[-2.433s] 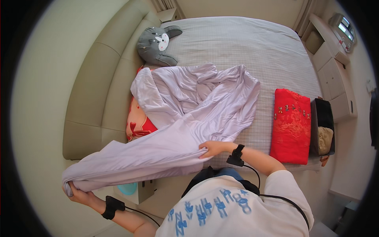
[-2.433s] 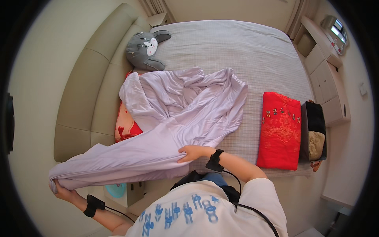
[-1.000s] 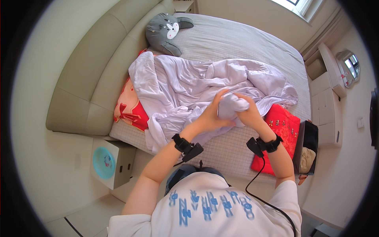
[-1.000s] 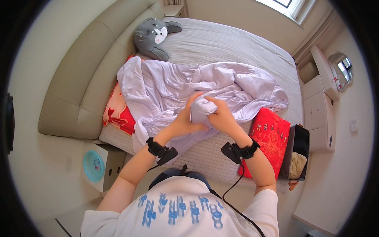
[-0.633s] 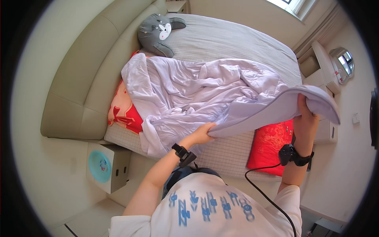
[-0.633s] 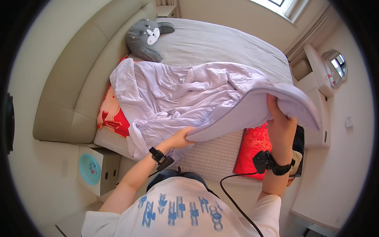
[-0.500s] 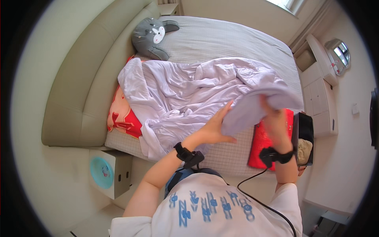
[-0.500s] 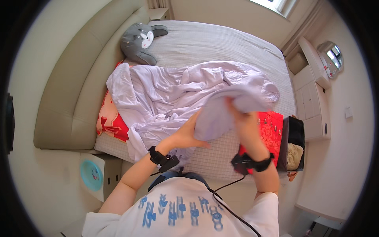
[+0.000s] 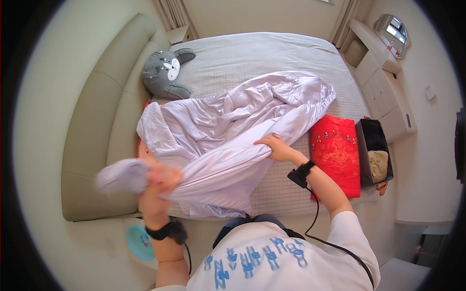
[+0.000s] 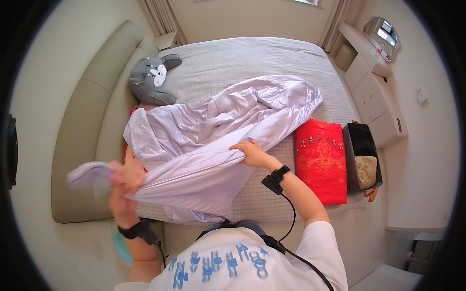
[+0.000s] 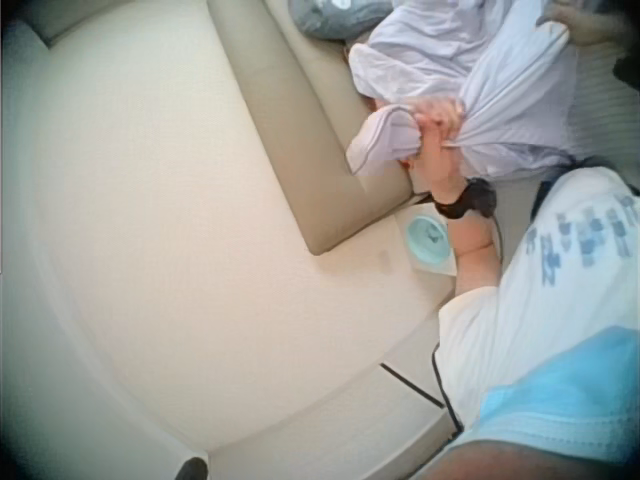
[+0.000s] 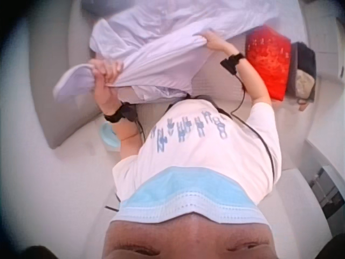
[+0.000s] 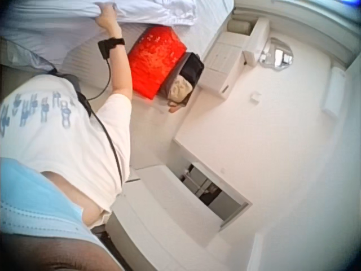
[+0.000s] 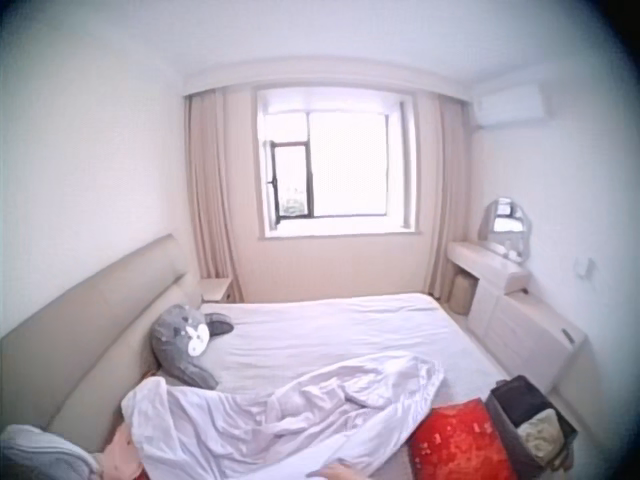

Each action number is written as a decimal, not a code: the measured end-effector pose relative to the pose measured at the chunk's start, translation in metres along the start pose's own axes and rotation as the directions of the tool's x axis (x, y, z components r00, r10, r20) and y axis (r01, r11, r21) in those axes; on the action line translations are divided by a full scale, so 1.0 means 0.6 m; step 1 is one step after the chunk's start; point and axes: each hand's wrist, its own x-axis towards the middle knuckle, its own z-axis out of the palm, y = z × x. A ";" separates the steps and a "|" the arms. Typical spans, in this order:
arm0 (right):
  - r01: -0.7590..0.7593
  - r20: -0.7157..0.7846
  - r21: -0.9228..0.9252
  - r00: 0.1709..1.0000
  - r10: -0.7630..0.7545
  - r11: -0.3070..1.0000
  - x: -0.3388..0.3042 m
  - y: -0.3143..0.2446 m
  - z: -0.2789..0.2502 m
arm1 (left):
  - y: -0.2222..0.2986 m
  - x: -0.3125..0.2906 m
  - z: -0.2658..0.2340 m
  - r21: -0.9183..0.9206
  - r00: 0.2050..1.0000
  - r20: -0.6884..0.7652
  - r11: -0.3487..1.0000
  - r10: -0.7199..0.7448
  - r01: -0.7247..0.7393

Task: The person folds a red embroidered duvet and a light purple blanket on a bed, then places the folded blanket into an open suitcase.

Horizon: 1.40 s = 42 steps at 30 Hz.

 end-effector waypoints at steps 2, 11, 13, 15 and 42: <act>-0.165 0.056 -0.105 0.984 0.172 0.981 0.008 0.060 0.028 | 0.075 -0.015 -0.022 -0.119 0.980 -0.107 0.977 0.167 -0.179; -0.534 -0.115 -0.261 0.844 0.523 0.804 -0.039 0.193 0.040 | 0.297 -0.159 -0.149 0.180 0.719 -0.474 0.855 0.509 -0.486; -0.528 -0.205 -0.078 0.839 0.504 0.846 -0.007 0.187 0.052 | 0.271 -0.163 -0.173 0.428 0.660 -0.583 0.870 0.473 -0.245; -0.292 -0.386 -0.015 0.884 0.264 0.956 0.054 0.113 0.074 | 0.172 -0.135 -0.211 0.517 0.636 -0.681 0.853 0.362 0.068; -0.360 -0.485 -0.127 0.835 0.259 0.924 0.094 0.072 0.106 | 0.269 -0.199 -0.126 0.598 0.416 -0.635 0.755 0.651 -0.269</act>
